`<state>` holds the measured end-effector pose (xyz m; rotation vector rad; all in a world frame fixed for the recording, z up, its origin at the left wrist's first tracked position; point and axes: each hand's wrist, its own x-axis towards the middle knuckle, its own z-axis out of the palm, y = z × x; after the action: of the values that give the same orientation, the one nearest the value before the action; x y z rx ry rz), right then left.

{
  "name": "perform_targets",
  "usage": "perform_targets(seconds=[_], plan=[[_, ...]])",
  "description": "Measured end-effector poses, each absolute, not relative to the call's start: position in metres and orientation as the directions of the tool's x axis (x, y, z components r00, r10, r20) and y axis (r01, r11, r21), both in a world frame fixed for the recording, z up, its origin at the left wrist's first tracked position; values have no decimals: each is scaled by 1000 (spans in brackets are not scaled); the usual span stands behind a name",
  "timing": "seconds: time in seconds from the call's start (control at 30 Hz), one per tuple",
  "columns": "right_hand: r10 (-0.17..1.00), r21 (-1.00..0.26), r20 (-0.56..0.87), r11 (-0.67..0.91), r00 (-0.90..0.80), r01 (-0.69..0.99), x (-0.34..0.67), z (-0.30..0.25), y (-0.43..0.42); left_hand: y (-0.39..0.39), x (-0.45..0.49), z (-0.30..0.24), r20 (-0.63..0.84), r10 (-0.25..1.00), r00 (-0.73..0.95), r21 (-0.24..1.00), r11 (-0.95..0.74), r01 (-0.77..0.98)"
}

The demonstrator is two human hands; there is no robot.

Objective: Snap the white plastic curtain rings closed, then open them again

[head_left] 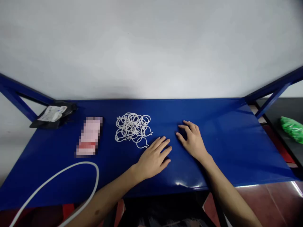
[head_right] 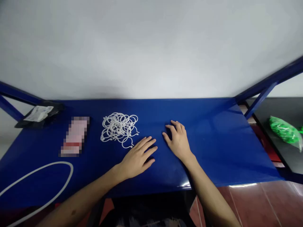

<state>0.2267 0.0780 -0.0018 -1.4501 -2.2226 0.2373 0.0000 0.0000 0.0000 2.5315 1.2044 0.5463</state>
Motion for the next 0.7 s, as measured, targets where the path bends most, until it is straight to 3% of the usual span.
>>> perform_targets(seconds=[0.7], plan=[[890,-371,281,446,-359,815,229,-3,78,-1,0,-1,237,782,576,385,-620,684]])
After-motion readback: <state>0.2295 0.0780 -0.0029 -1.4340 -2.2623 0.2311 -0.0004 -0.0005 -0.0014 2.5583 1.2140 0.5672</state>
